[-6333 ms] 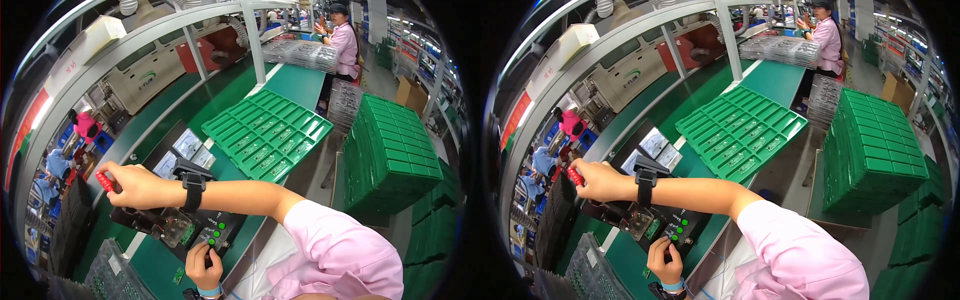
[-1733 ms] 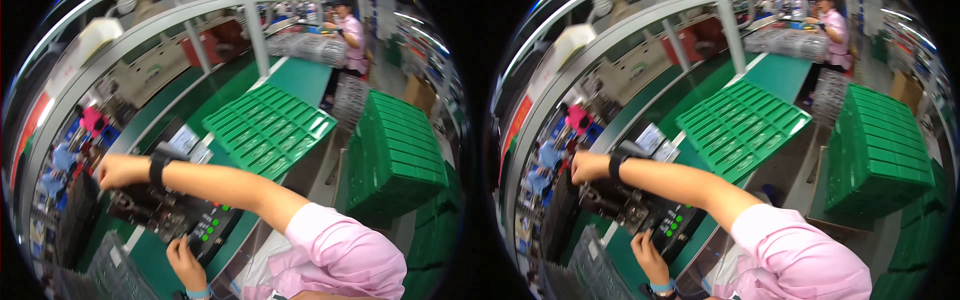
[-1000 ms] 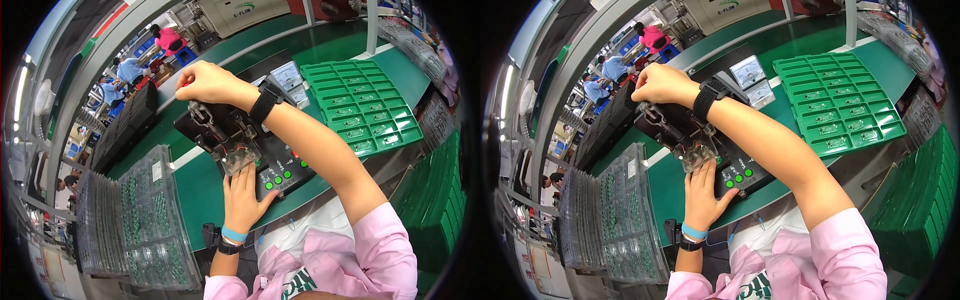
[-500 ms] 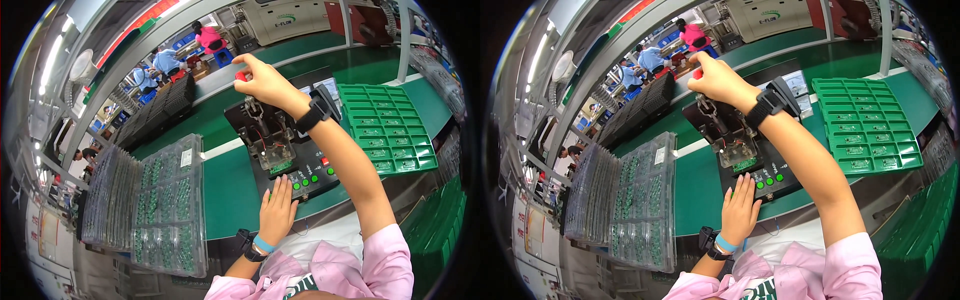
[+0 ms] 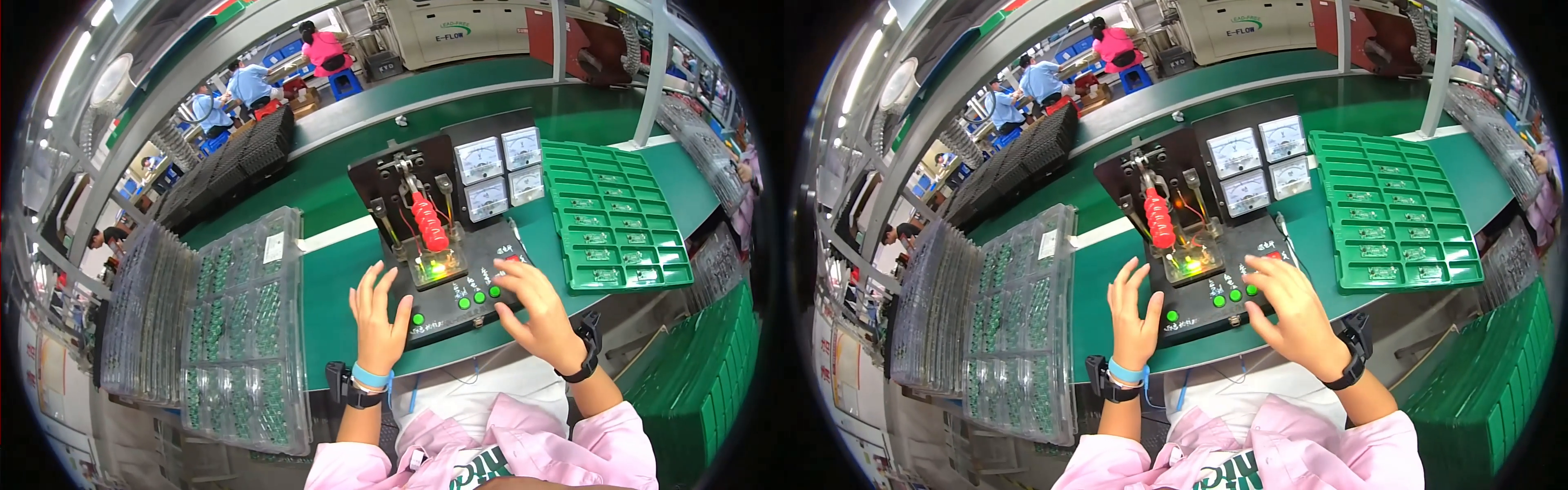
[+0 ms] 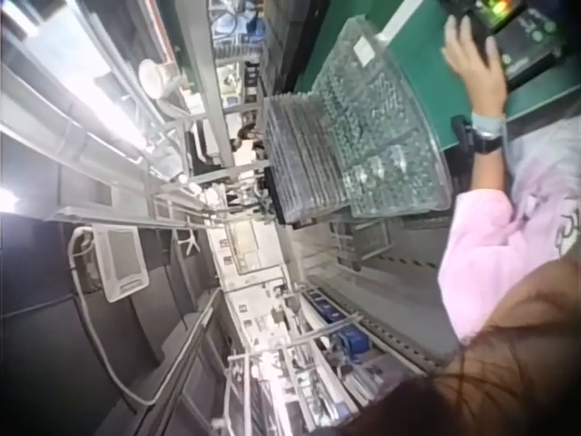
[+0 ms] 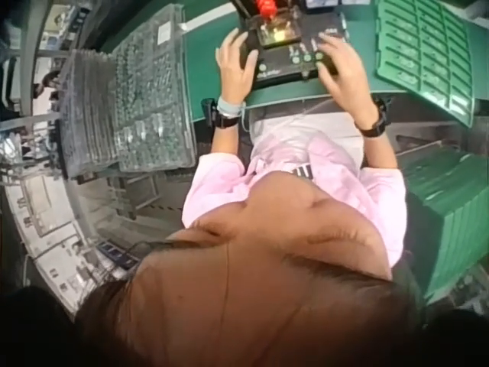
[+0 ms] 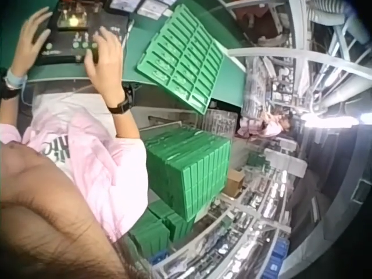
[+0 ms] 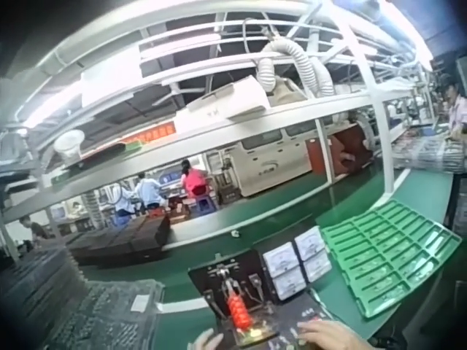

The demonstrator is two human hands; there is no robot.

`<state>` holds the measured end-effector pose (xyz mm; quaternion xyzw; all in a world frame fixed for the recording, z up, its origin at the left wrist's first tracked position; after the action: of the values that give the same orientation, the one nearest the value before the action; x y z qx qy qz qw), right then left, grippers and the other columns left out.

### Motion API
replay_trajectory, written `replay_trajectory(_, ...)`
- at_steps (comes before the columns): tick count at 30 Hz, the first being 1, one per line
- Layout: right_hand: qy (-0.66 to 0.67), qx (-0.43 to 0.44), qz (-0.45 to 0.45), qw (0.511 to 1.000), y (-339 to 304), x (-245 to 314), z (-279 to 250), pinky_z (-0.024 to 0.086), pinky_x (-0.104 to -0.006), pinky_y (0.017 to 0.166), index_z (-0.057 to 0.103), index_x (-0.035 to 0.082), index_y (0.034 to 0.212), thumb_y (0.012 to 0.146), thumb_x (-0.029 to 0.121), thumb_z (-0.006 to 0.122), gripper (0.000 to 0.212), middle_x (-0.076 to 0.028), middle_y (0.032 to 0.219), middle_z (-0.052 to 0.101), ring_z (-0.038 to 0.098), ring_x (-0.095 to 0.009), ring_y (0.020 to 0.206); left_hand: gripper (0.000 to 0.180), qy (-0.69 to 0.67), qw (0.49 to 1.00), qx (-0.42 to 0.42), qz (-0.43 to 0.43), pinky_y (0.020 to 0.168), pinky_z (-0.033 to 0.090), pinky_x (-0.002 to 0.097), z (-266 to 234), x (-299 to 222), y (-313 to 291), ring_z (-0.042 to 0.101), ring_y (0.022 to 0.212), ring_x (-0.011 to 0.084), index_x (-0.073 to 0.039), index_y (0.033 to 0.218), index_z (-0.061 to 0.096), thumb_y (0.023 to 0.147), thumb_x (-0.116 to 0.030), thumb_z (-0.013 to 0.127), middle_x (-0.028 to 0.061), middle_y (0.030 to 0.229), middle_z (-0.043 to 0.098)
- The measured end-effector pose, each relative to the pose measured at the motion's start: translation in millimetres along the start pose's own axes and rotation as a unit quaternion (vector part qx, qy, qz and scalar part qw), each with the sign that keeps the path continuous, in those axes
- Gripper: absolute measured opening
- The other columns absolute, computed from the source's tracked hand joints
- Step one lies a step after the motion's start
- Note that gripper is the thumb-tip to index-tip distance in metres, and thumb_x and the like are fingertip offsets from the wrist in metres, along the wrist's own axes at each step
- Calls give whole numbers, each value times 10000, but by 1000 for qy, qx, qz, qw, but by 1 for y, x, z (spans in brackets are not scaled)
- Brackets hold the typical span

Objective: The person takes circuit boards from a tray, places them into a testing machine, and presses buttons. After the machine lights up, the person removes the boards and sorts them into piles on the table.

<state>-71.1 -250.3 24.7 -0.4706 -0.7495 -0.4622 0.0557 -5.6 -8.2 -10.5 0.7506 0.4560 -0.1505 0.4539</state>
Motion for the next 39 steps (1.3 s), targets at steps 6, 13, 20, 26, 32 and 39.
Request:
replay_trajectory(6, -105, -153, -113, 976, -28, -12, 20, 403, -443, 1010, 591, 57, 1188, 736, 123, 729, 477, -137, 1308, 561, 537, -306, 1185, 495, 93, 994, 54, -12, 1123, 149, 597, 1, -3, 2, 360, 1362, 330, -120, 1333, 528, 890, -303, 651, 111, 1464, 397)
replay_trajectory(13, -132, 38, -94, 986, -33, -25, 41, 408, -411, 937, 623, 82, 1168, 709, 212, 740, 491, -65, 1237, 609, 568, -263, 1101, 709, 145, 982, 111, 44, 1104, 153, 629, -18, -10, 16, 321, 1385, 340, -215, 1375, 496, 753, -426, 764, 126, 1489, 349)
replay_trajectory(20, -135, 17, -102, 985, -33, -25, 47, 416, -401, 916, 637, 83, 1130, 726, 182, 725, 425, -57, 1206, 624, 579, -238, 1069, 921, 216, 953, 165, 137, 1089, 220, 576, -24, -12, 44, 378, 1286, 352, -195, 1388, 488, 585, -470, 848, 113, 1350, 433)
replay_trajectory(26, -90, 32, -104, 990, -18, -22, 34, 438, -379, 832, 655, 84, 1055, 728, 150, 725, 341, -43, 1111, 649, 587, -229, 956, 916, 145, 952, 228, 144, 987, 353, 472, -20, -10, 46, 444, 1046, 296, -177, 1387, 481, 584, -383, 872, 76, 1098, 457)
replay_trajectory(32, -77, 55, -130, 987, -7, -26, 30, 447, -355, 737, 662, 81, 978, 744, 110, 717, 242, -26, 1002, 660, 564, -212, 814, 899, 58, 959, 250, 118, 933, 397, 384, -16, -1, 45, 455, 1000, 274, -148, 1382, 478, 597, -322, 881, 75, 1073, 477)
replay_trajectory(39, -162, 218, -108, 956, 17, 2, 16, 459, -374, 749, 654, 72, 974, 771, 144, 712, 223, -45, 987, 656, 581, -238, 826, 820, -43, 952, 261, 151, 879, 440, 359, -17, 9, 60, 493, 917, 228, -117, 1392, 466, 679, -222, 859, 71, 1011, 509)
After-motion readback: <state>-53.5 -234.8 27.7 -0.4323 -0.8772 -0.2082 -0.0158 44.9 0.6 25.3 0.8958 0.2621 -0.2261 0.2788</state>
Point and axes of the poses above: each hand's wrist, its own y-axis towards the middle knuckle, its own z-axis out of the palm, x = y × z, the point moved 2 cm from there along y, towards the middle knuckle
